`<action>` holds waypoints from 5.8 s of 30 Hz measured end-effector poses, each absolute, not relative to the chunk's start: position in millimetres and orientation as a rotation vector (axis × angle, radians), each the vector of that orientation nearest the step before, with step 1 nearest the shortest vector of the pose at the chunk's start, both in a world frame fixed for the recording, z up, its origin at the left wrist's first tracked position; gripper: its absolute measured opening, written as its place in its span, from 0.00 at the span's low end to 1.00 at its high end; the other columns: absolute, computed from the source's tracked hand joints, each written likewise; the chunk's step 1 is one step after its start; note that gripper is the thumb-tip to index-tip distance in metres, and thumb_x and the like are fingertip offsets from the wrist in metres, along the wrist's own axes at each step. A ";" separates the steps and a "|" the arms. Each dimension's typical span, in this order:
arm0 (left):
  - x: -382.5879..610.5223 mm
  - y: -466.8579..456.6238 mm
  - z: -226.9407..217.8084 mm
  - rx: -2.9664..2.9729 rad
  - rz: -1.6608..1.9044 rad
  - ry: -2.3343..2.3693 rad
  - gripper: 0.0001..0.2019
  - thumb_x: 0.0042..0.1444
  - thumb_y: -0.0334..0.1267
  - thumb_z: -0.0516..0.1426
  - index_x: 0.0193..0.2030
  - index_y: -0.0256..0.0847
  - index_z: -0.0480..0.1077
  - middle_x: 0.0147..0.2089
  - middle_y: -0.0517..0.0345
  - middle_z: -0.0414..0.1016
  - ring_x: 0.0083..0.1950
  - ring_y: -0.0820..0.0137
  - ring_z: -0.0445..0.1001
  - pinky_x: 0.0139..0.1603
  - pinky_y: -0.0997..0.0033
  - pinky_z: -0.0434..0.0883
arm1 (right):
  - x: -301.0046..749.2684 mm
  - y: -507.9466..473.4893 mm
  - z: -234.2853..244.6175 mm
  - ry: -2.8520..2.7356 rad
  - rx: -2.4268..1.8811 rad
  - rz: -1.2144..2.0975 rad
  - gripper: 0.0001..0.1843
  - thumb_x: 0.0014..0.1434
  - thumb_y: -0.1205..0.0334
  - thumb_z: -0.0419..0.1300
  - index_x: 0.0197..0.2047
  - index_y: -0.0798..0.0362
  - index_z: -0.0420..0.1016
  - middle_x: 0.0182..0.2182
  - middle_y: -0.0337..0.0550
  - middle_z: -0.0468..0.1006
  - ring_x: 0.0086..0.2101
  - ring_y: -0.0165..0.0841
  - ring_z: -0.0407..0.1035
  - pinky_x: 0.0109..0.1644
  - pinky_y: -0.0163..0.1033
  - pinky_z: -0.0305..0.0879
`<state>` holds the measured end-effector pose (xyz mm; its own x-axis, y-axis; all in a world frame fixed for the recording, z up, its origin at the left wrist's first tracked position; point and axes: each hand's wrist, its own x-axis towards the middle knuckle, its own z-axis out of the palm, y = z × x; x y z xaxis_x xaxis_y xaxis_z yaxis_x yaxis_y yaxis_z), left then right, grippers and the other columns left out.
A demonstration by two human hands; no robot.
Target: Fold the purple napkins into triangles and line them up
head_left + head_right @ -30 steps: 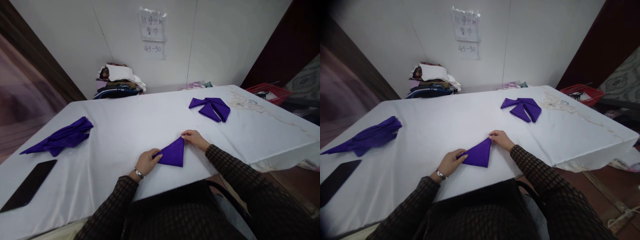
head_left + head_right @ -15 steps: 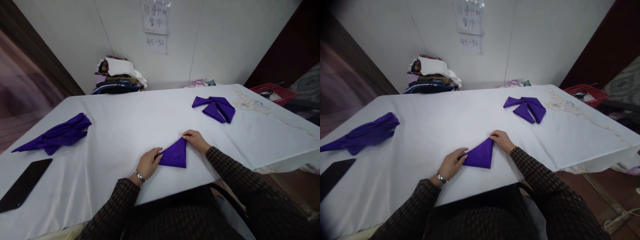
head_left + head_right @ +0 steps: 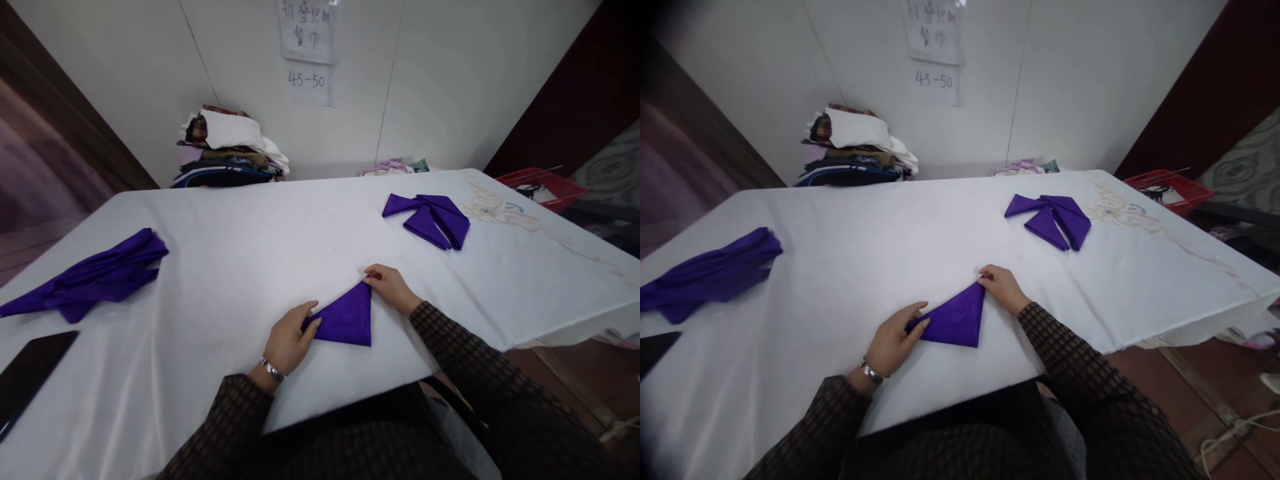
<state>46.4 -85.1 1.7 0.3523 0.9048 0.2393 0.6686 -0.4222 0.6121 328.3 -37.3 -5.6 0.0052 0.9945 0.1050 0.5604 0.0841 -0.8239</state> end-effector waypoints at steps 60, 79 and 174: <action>13.4 -94.6 7.1 2.235 0.553 1.217 0.07 0.56 0.38 0.52 0.31 0.43 0.69 0.56 0.56 0.69 0.68 0.59 0.50 0.65 0.44 0.46 | 330.2 -38.2 -0.6 -1.973 -1.754 0.384 0.05 0.55 0.62 0.58 0.34 0.52 0.74 0.32 0.41 0.75 0.34 0.32 0.67 0.40 0.35 0.59; 31.6 -103.2 14.2 2.290 0.421 1.336 0.10 0.60 0.40 0.49 0.31 0.43 0.66 0.57 0.58 0.68 0.68 0.62 0.49 0.65 0.46 0.42 | 329.3 -39.2 2.5 -1.971 -1.789 0.383 0.05 0.55 0.63 0.58 0.35 0.52 0.75 0.33 0.41 0.75 0.35 0.32 0.67 0.39 0.35 0.59; 101.0 -95.0 11.0 2.774 0.150 1.112 0.32 0.60 0.59 0.42 0.66 0.45 0.51 0.70 0.50 0.47 0.69 0.57 0.45 0.65 0.45 0.45 | 322.0 -49.3 18.3 -1.986 -1.928 0.380 0.07 0.58 0.61 0.55 0.34 0.51 0.73 0.33 0.41 0.77 0.35 0.33 0.68 0.36 0.35 0.55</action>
<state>101.0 -95.0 11.0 0.7202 0.6928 0.0376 0.6779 -0.7142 0.1746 322.0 -49.3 18.3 -0.0159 0.9981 0.0601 0.9054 0.0399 -0.4227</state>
